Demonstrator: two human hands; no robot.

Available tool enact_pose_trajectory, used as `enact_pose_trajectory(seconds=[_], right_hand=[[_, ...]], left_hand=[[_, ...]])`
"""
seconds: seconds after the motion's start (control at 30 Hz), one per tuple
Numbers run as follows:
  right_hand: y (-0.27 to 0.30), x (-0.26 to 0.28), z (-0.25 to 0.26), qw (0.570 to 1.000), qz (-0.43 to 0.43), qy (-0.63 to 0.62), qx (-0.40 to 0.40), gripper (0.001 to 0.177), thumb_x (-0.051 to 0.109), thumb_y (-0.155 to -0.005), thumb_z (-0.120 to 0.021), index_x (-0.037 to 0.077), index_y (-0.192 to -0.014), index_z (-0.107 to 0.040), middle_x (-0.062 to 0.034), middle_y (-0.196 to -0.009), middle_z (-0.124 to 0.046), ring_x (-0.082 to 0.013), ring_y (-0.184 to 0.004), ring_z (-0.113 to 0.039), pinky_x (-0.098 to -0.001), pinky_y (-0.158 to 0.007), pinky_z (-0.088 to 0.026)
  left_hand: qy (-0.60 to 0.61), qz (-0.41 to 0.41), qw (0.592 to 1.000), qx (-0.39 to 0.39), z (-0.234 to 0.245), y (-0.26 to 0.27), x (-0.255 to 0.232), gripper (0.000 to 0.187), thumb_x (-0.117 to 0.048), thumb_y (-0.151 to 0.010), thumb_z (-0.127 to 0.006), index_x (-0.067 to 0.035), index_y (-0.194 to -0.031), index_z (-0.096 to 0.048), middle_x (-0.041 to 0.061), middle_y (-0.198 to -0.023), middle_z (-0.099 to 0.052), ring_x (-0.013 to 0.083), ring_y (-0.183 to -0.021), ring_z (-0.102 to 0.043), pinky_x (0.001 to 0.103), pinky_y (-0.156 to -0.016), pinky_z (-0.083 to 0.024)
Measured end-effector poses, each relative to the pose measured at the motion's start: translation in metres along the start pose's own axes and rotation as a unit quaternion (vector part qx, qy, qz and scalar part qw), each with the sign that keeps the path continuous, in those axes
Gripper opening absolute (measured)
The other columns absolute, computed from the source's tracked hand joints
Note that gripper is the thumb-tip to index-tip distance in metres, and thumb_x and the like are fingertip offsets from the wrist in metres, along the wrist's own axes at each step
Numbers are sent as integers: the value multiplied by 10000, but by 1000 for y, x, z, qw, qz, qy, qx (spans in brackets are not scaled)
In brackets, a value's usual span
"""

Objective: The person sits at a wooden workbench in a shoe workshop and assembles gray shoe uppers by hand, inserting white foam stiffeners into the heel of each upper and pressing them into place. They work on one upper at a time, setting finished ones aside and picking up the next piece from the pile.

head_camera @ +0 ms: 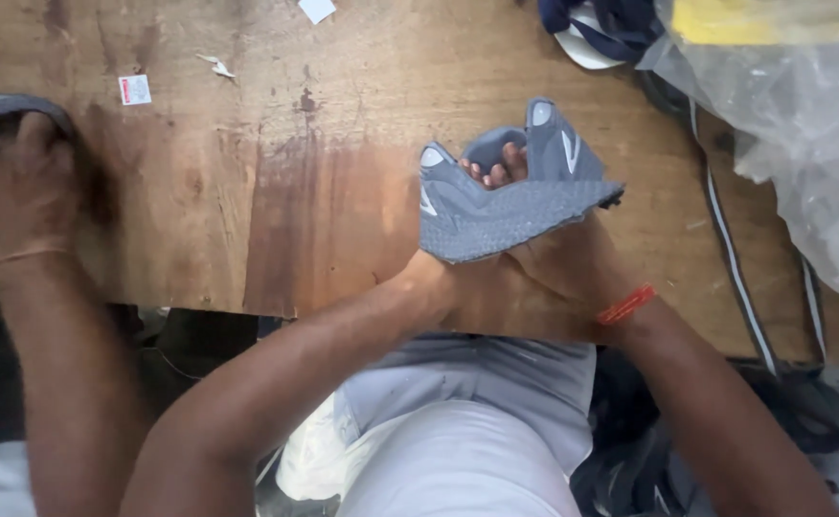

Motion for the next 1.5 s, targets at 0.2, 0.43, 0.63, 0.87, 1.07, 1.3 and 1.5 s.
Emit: enact_pose_trajectory(seconds=[0.2,0.43,0.63,0.87,1.07,1.3,1.5], right_hand=[[9,-22,-16,976,-168,-122,-58,368,124,-934,-679,49,-1292,-637,-121,-1292,-662,-303,-1213,-630,-451,-985,-511],[10,-34,-46,769,-352,-530,-54,170,171,-1034,-602,80,-1141,-697,-135,-1029,-709,-343,-906,-673,-433,-750,-562],[-7,-13,-28,978,-166,-103,-78,413,166,-750,-673,116,-1157,-721,-144,-1131,-724,-344,-1069,-687,-435,-871,-556],[-6,-11,-8,924,-227,-294,-87,282,213,-938,-600,135,-1195,-686,-126,-1124,-737,-346,-1037,-710,-446,-853,-570],[27,-57,-28,905,-385,-172,54,297,325,-1055,-549,124,-1215,-697,-183,-1129,-724,-379,-1016,-700,-487,-801,-544],[14,-34,-16,889,-277,-362,-49,471,276,-969,-593,32,-1370,-550,-160,-1333,-668,-342,-1159,-686,-408,-975,-528],[19,-23,-61,915,-311,-257,16,529,269,-876,-693,27,-1324,-551,-218,-1234,-669,-386,-1101,-663,-442,-926,-529]], left_hand=[[-22,-153,971,183,36,22,-22,368,-160,-835,-550,39,-1116,-678,244,-1219,-665,385,-1200,-652,500,-1050,-513],[-56,-114,973,195,73,16,-2,297,-77,-950,-564,89,-1124,-739,133,-787,-734,239,-705,-691,359,-674,-542],[39,-174,929,323,81,13,-9,222,-88,-861,-569,20,-977,-724,193,-911,-726,315,-873,-697,395,-777,-535],[-52,-177,973,137,42,11,-2,279,-98,-889,-571,90,-1024,-727,258,-955,-719,331,-892,-703,406,-855,-550],[15,-179,981,74,25,-5,4,247,-121,-897,-541,46,-960,-712,229,-980,-713,351,-938,-700,464,-918,-567],[427,189,856,222,36,-46,-1,264,-22,-892,-499,65,-1091,-650,230,-1080,-700,340,-1000,-697,415,-878,-567],[343,201,880,261,26,-33,19,330,-59,-949,-437,58,-1228,-568,254,-1196,-645,365,-1082,-668,431,-938,-545]])
Point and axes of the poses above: each hand's wrist, its own y-axis away from the middle knuckle, its own z-axis out of the back of the hand, x = y × z, the point moved 5 cm from there along -y, towards the middle knuckle
